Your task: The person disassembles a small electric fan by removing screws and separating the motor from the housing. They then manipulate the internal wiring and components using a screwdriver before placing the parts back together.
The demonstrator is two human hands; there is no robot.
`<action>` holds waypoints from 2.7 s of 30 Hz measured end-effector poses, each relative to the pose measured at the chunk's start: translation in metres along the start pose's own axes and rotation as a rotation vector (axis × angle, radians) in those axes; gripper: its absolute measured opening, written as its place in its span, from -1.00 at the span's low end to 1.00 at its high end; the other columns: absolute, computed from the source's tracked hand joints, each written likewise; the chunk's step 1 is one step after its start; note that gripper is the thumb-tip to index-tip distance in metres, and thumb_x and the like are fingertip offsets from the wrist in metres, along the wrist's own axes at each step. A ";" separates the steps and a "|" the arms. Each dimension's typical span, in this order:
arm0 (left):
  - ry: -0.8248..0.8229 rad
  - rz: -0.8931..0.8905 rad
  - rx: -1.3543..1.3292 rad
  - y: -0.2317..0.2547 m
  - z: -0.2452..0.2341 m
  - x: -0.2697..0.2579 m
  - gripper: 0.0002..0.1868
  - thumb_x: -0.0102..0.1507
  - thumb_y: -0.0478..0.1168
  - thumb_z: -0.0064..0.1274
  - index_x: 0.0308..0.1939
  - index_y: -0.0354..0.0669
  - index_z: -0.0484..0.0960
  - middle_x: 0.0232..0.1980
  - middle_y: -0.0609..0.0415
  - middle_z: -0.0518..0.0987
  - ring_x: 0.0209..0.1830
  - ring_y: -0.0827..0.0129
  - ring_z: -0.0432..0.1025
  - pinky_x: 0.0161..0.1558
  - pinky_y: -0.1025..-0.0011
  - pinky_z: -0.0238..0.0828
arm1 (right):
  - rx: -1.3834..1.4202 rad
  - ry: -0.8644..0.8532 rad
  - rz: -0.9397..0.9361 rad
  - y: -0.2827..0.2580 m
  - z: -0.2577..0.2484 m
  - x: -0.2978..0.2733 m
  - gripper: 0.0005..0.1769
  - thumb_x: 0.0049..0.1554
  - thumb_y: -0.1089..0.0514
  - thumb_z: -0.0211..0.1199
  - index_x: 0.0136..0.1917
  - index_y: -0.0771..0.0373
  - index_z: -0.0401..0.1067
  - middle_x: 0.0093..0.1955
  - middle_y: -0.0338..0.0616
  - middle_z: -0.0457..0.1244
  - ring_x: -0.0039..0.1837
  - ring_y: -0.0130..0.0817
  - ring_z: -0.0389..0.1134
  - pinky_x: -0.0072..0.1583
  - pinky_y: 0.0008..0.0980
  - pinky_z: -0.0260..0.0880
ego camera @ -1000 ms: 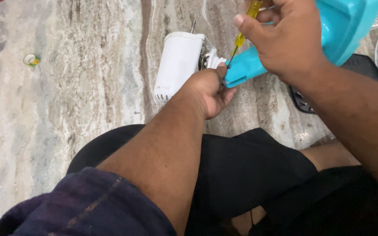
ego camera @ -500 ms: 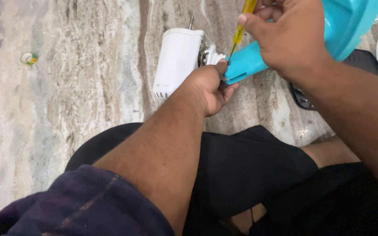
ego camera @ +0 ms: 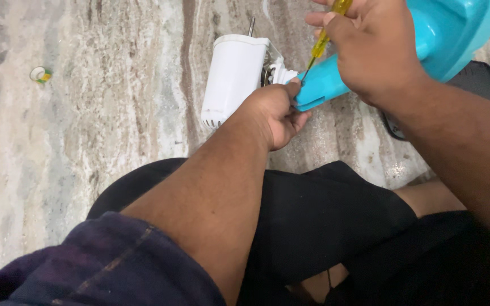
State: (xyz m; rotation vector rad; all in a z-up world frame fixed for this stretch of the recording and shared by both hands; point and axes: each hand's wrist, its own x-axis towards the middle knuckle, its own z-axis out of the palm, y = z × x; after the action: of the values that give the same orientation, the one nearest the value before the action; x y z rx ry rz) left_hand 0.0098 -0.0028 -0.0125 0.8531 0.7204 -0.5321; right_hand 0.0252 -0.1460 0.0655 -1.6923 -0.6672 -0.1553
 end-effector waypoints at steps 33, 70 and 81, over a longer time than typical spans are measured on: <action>-0.041 0.038 -0.101 0.014 0.001 -0.010 -0.47 0.34 0.12 -0.03 0.07 -0.33 0.49 -0.05 -0.01 0.44 -0.07 0.29 0.44 -0.02 0.32 0.59 | -0.210 0.347 0.190 0.011 -0.092 -0.059 -0.89 0.35 0.32 0.12 0.15 0.25 0.27 0.02 -0.17 0.32 0.04 -0.50 0.45 0.07 -0.55 0.55; 0.014 -0.028 -0.094 0.024 0.003 -0.020 -0.62 0.14 0.15 0.06 -0.44 -0.02 0.37 -0.49 0.18 0.28 -0.60 0.45 0.16 -0.52 0.43 0.10 | -0.678 -0.225 -0.269 0.023 -0.015 -0.004 -0.77 0.37 0.11 0.31 0.23 0.24 0.52 0.12 0.01 0.36 0.05 -0.12 0.41 0.04 -0.19 0.41; 0.126 -0.044 -0.117 0.022 0.009 -0.029 -0.35 0.17 0.58 -0.22 -0.34 0.14 0.44 -0.43 0.25 0.28 -0.59 0.49 0.05 -0.50 0.45 -0.02 | -0.905 -0.418 0.124 0.022 0.015 0.029 -0.59 0.10 -0.15 0.43 0.17 0.01 0.59 -0.02 -0.10 0.43 -0.07 -0.12 0.46 -0.02 -0.13 0.45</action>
State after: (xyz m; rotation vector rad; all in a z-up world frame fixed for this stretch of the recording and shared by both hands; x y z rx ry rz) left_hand 0.0089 0.0066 0.0241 0.7676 0.8791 -0.4739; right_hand 0.0566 -0.1238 0.0557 -2.6762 -0.8642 -0.0033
